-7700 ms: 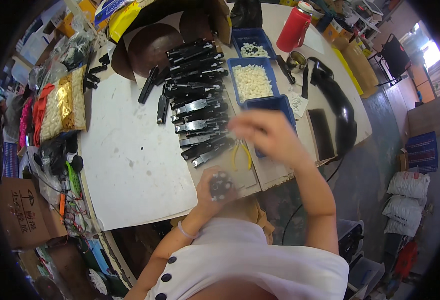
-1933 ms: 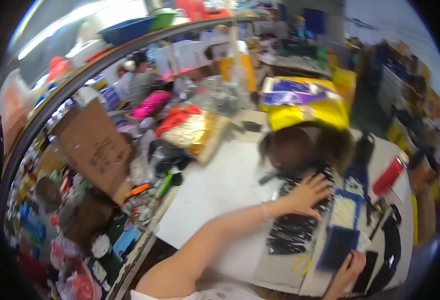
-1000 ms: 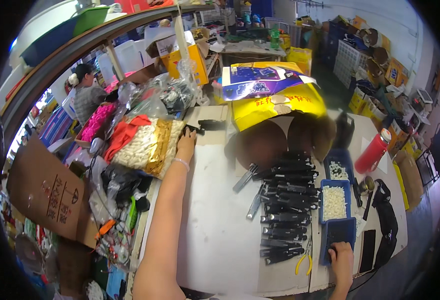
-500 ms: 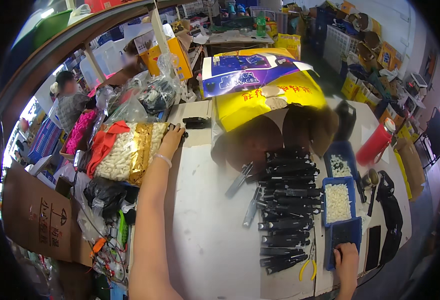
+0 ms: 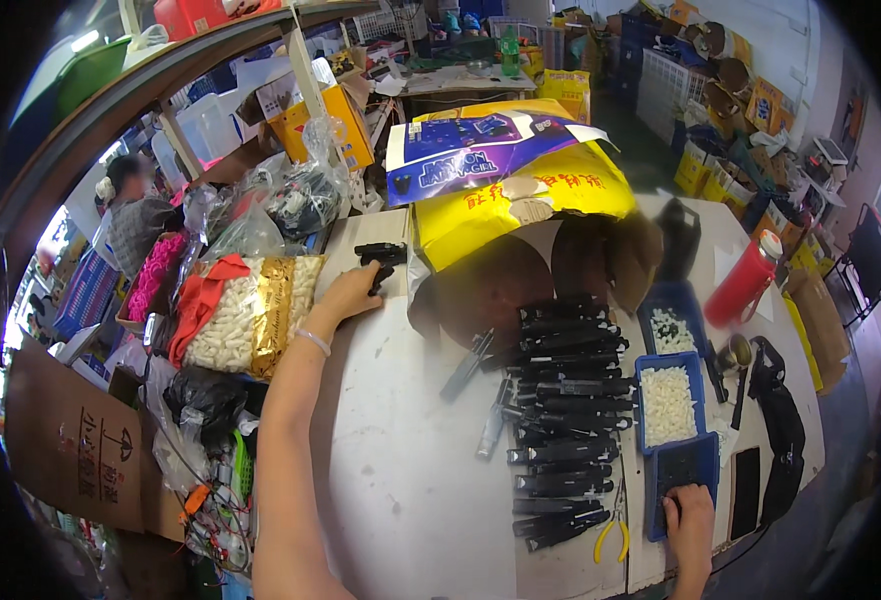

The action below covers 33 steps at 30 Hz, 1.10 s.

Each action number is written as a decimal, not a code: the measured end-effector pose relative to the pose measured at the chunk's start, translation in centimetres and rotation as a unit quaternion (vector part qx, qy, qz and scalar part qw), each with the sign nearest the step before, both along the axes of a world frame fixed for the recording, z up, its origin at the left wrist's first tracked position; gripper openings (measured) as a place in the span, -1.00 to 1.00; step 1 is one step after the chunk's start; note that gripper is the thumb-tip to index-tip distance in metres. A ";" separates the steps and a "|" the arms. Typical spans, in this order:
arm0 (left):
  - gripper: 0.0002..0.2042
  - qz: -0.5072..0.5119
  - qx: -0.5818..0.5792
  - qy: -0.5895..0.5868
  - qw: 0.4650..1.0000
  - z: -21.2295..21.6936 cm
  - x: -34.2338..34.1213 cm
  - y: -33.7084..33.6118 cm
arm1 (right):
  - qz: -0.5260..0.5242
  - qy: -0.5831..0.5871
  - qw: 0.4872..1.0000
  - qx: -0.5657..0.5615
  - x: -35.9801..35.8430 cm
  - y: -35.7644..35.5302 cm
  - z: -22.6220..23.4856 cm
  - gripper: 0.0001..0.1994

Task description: Manually assembling small plastic components by inserting white pins into a black circular base at a workbench.

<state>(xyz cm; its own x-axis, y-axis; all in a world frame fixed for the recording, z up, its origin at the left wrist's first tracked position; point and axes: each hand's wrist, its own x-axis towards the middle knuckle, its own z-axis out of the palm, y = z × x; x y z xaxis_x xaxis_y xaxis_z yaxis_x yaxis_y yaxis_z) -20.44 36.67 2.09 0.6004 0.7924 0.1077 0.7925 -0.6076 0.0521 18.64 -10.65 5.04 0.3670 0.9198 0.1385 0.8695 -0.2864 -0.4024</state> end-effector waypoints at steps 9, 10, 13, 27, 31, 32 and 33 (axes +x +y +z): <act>-0.45 0.014 0.042 -0.059 0.997 1.8 5.0 5.6 | -0.020 0.013 1.000 0.007 -0.1 0.0 -0.3 -0.95; -0.35 0.032 0.003 -0.047 0.998 1.4 4.7 6.5 | -0.021 0.009 1.000 0.007 -0.1 0.0 -0.5 -0.95; -0.29 0.100 -0.128 0.005 0.987 0.9 4.6 8.0 | -0.030 0.014 0.999 0.003 0.2 -0.2 -0.9 -0.95; -0.54 0.106 0.011 0.082 0.991 0.5 4.8 -1.5 | 0.001 0.015 0.998 0.059 0.4 -0.5 -1.2 -0.95; -0.54 0.126 -0.015 0.037 0.991 -0.3 2.3 -7.2 | 0.012 0.011 0.998 0.062 0.6 -0.7 -1.2 -0.95; -0.53 0.113 -0.036 0.043 0.992 -0.1 1.6 -8.6 | 0.016 0.003 0.998 0.065 0.5 -0.7 -1.0 -0.95; -0.53 0.098 -0.057 0.049 0.992 0.2 1.2 -10.1 | 0.022 -0.002 0.998 0.066 0.5 -0.7 -0.9 -0.94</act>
<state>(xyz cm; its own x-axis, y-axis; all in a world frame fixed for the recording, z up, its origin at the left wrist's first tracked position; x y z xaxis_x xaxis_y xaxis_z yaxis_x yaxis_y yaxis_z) -19.19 26.59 2.26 0.4367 0.8987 -0.0398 0.8995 -0.4359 0.0290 19.10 -11.33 4.17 0.3262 0.9088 0.2601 0.8818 -0.1933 -0.4303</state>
